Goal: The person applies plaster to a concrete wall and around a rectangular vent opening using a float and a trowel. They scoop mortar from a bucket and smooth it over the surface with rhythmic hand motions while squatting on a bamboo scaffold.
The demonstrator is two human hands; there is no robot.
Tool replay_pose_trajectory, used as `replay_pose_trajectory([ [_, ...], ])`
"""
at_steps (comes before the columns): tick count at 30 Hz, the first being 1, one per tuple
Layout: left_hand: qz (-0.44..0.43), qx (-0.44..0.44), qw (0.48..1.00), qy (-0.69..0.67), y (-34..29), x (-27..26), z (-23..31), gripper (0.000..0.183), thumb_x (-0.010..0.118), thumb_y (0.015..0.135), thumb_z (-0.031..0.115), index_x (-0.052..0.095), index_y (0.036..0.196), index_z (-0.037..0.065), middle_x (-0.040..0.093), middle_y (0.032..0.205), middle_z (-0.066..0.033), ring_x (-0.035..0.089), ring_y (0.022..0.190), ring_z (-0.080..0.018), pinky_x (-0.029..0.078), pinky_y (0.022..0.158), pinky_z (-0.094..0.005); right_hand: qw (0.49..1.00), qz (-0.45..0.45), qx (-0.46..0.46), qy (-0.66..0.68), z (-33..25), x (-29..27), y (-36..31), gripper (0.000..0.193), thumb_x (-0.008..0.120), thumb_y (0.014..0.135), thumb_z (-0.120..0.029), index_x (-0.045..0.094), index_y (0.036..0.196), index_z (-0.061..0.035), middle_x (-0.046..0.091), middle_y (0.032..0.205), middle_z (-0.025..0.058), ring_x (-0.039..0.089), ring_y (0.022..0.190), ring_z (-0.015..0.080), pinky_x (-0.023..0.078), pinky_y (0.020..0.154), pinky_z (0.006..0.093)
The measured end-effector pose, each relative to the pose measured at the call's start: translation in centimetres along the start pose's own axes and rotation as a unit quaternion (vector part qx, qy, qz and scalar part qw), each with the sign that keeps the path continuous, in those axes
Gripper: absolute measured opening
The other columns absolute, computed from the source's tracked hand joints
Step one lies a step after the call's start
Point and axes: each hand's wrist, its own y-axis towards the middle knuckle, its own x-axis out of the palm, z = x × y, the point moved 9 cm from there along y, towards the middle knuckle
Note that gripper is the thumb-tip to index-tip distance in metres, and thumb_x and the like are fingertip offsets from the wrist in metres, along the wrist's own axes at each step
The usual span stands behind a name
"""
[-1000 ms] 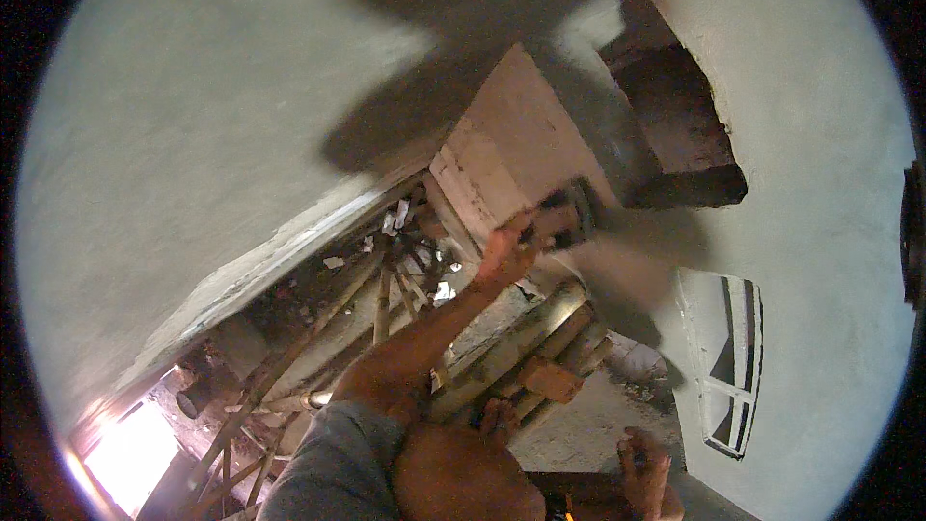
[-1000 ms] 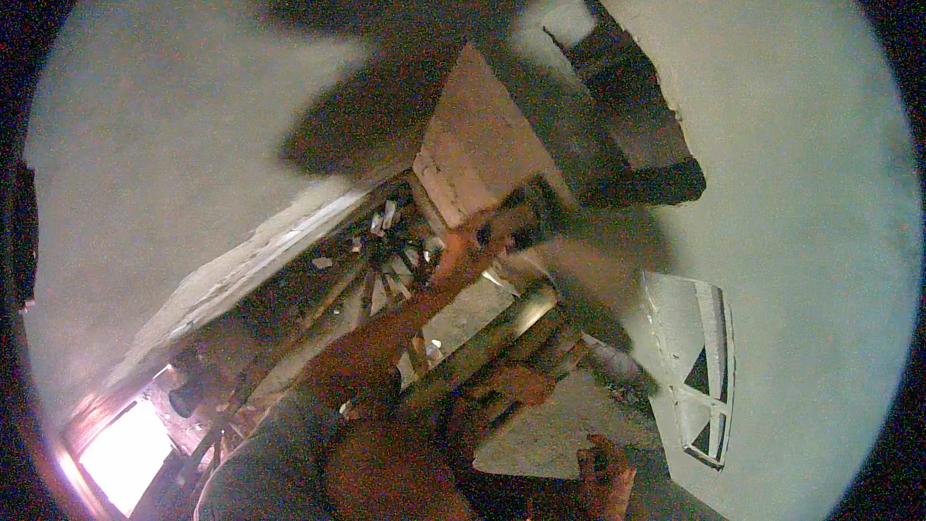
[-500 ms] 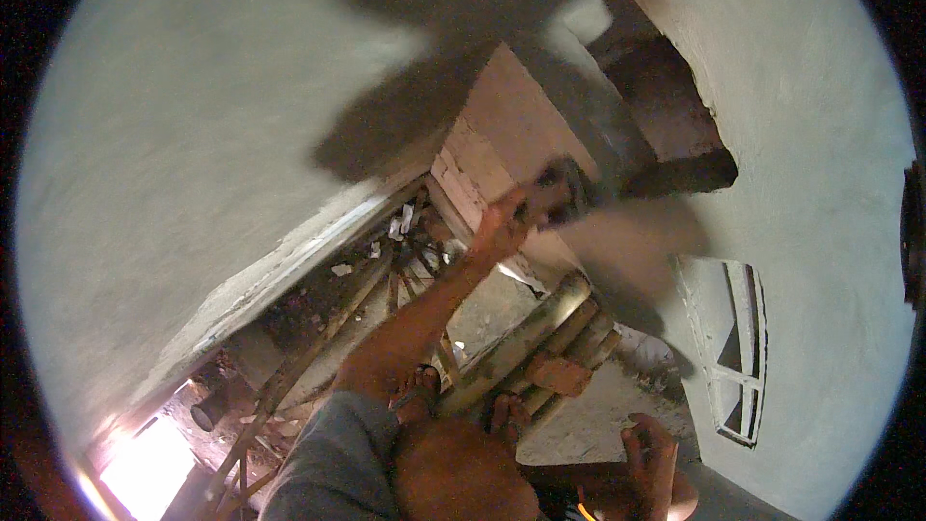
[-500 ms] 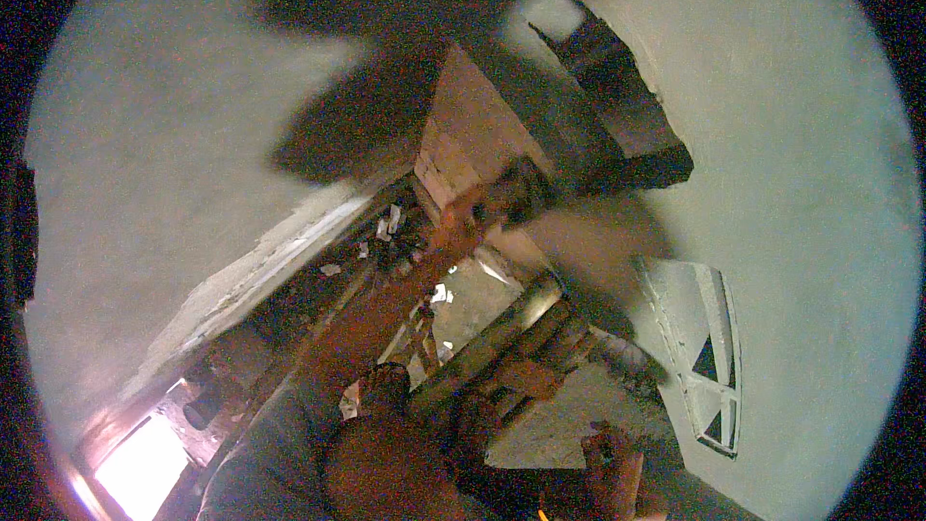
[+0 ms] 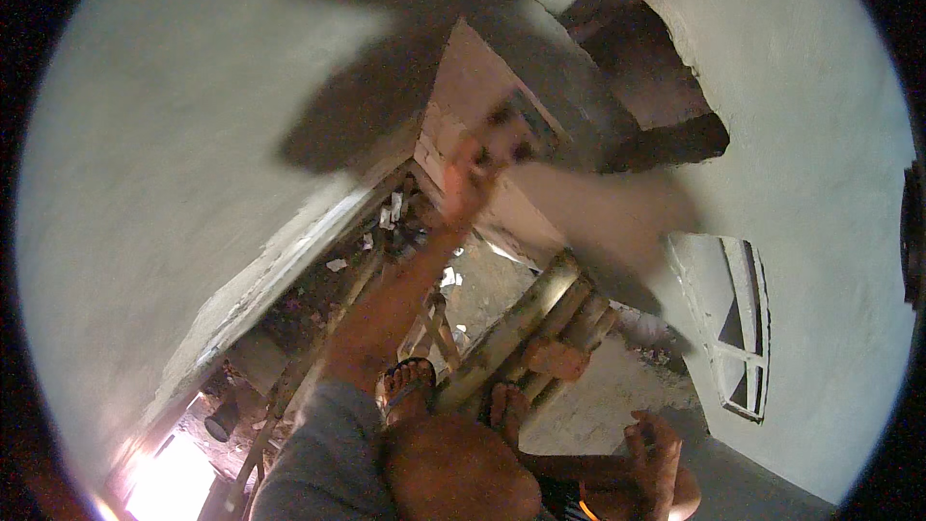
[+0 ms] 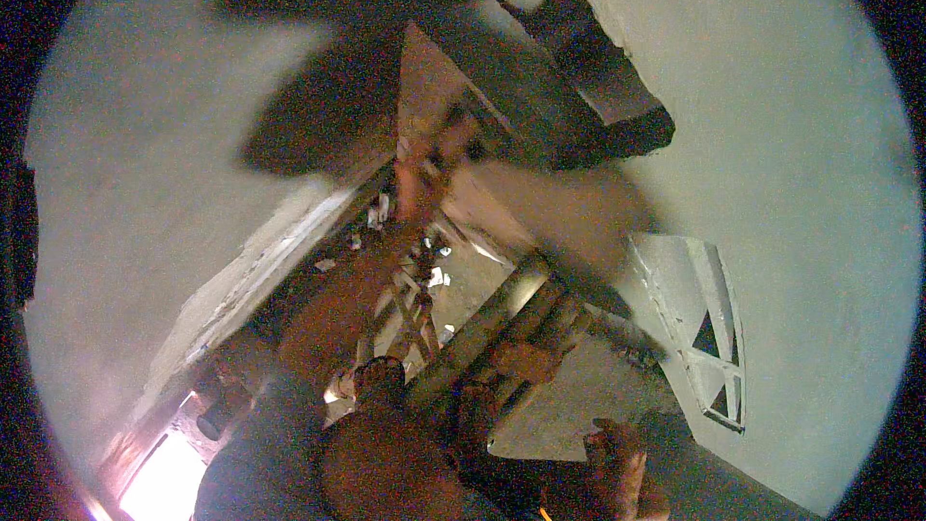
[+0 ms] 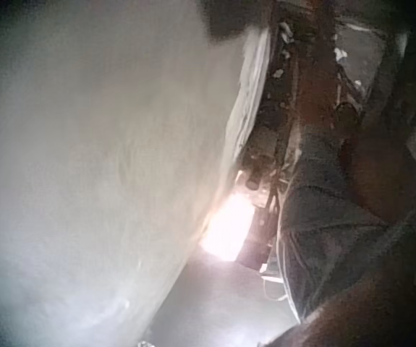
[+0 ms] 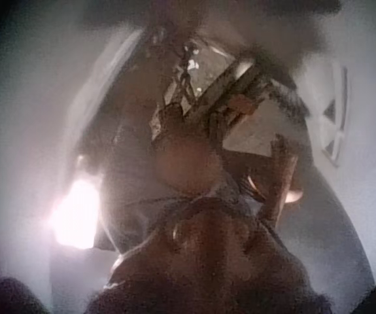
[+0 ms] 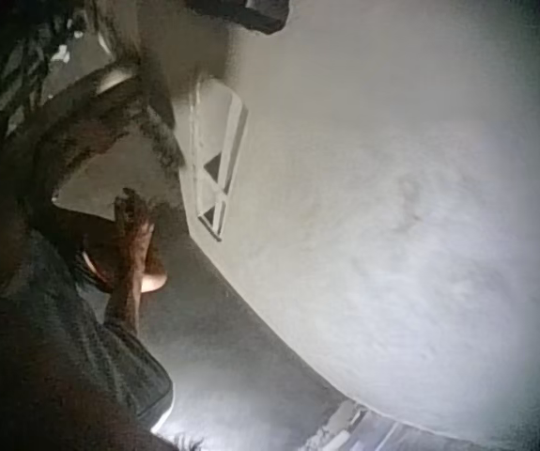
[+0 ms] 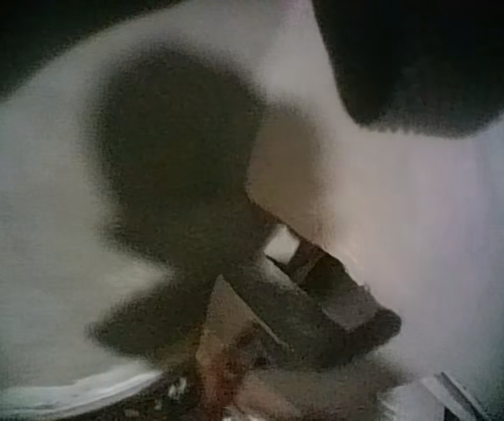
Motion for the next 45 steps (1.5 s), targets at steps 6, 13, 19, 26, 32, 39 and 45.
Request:
replay_pose_trajectory([
  [6, -0.104, -0.012, 0.994, -0.005, -11.8, 6.2, 5.2, 0.045, 0.076, 0.091, 0.02, 0.062, 0.132, 0.008, 0.069, 0.124, -0.0186, 0.066, 0.114, -0.0387, 0.053, 0.096, -0.0432, 0.999, -0.003, -0.016, -0.037, -1.4, 0.2, 0.0, 0.022, 0.071, 0.094, -0.011, 0.071, 0.115, -0.005, 0.069, 0.111, 0.0183, 0.066, 0.095, 0.0284, 0.054, 0.083, 0.0395],
  [13, 0.032, 0.052, 0.996, 0.069, 5.5, -3.2, 9.9, 0.047, 0.078, 0.088, 0.014, 0.063, 0.132, 0.005, 0.071, 0.117, -0.0204, 0.071, 0.104, -0.0393, 0.055, 0.085, -0.0418, 0.998, 0.017, -0.04, -0.038, -2.1, -0.7, -0.6, 0.025, 0.071, 0.094, -0.012, 0.07, 0.117, -0.0033, 0.069, 0.109, 0.0175, 0.065, 0.096, 0.0285, 0.054, 0.085, 0.0394],
  [19, -0.143, 0.034, 0.988, 0.042, -13.5, 7.6, 6.8, 0.038, 0.074, 0.091, 0.015, 0.067, 0.127, 0.008, 0.069, 0.125, -0.0188, 0.066, 0.115, -0.0358, 0.054, 0.095, -0.0453, 0.998, 0.029, -0.033, 0.035, -1.1, 0.4, -1.2, 0.026, 0.072, 0.091, -0.009, 0.071, 0.116, -0.0028, 0.07, 0.104, 0.0177, 0.066, 0.097, 0.0263, 0.052, 0.089, 0.0381],
  [26, 0.011, 0.021, 1.0, 0.013, -4.9, 0.5, 5.3, 0.039, 0.076, 0.091, 0.017, 0.065, 0.126, 0.004, 0.071, 0.112, -0.0198, 0.07, 0.099, -0.0357, 0.055, 0.085, -0.0436, 0.999, -0.009, -0.031, 0.0, -1.6, -0.1, -1.6, 0.03, 0.074, 0.09, -0.006, 0.07, 0.119, -0.0051, 0.069, 0.104, 0.0144, 0.065, 0.096, 0.0261, 0.051, 0.09, 0.0385],
  [32, 0.08, 0.104, 0.989, 0.074, 4.2, -2.9, 6.7, 0.04, 0.08, 0.088, 0.014, 0.066, 0.124, 0.004, 0.072, 0.104, -0.0164, 0.07, 0.086, -0.031, 0.056, 0.075, -0.0398, 0.999, 0.025, -0.018, 0.029, -2.2, -1.1, -2.2, 0.028, 0.075, 0.09, -0.007, 0.071, 0.117, -0.0049, 0.071, 0.101, 0.0124, 0.066, 0.09, 0.024, 0.051, 0.088, 0.0383],
  [39, -0.234, 0.013, 0.969, -0.082, -16.6, 11.0, 7.5, 0.039, 0.076, 0.085, 0.012, 0.067, 0.123, 0.009, 0.072, 0.117, -0.0142, 0.068, 0.112, -0.0336, 0.055, 0.095, -0.046, 1.0, 0.002, -0.026, 0.013, -3.5, 0.3, -0.9, 0.026, 0.073, 0.091, -0.01, 0.071, 0.115, -0.0021, 0.072, 0.096, 0.0147, 0.068, 0.088, 0.0261, 0.053, 0.083, 0.0404],
  [45, -0.092, -0.188, 0.97, -0.122, -10.6, 5.3, -0.6, 0.049, 0.079, 0.089, 0.018, 0.06, 0.133, 0.005, 0.074, 0.106, -0.0089, 0.071, 0.091, -0.0188, 0.058, 0.076, -0.0344, 0.997, 0.025, -0.07, -0.03, -1.8, -0.2, -0.3, 0.024, 0.071, 0.09, -0.01, 0.071, 0.112, 0.0007, 0.073, 0.091, 0.0171, 0.07, 0.083, 0.0288, 0.054, 0.078, 0.0406],
])
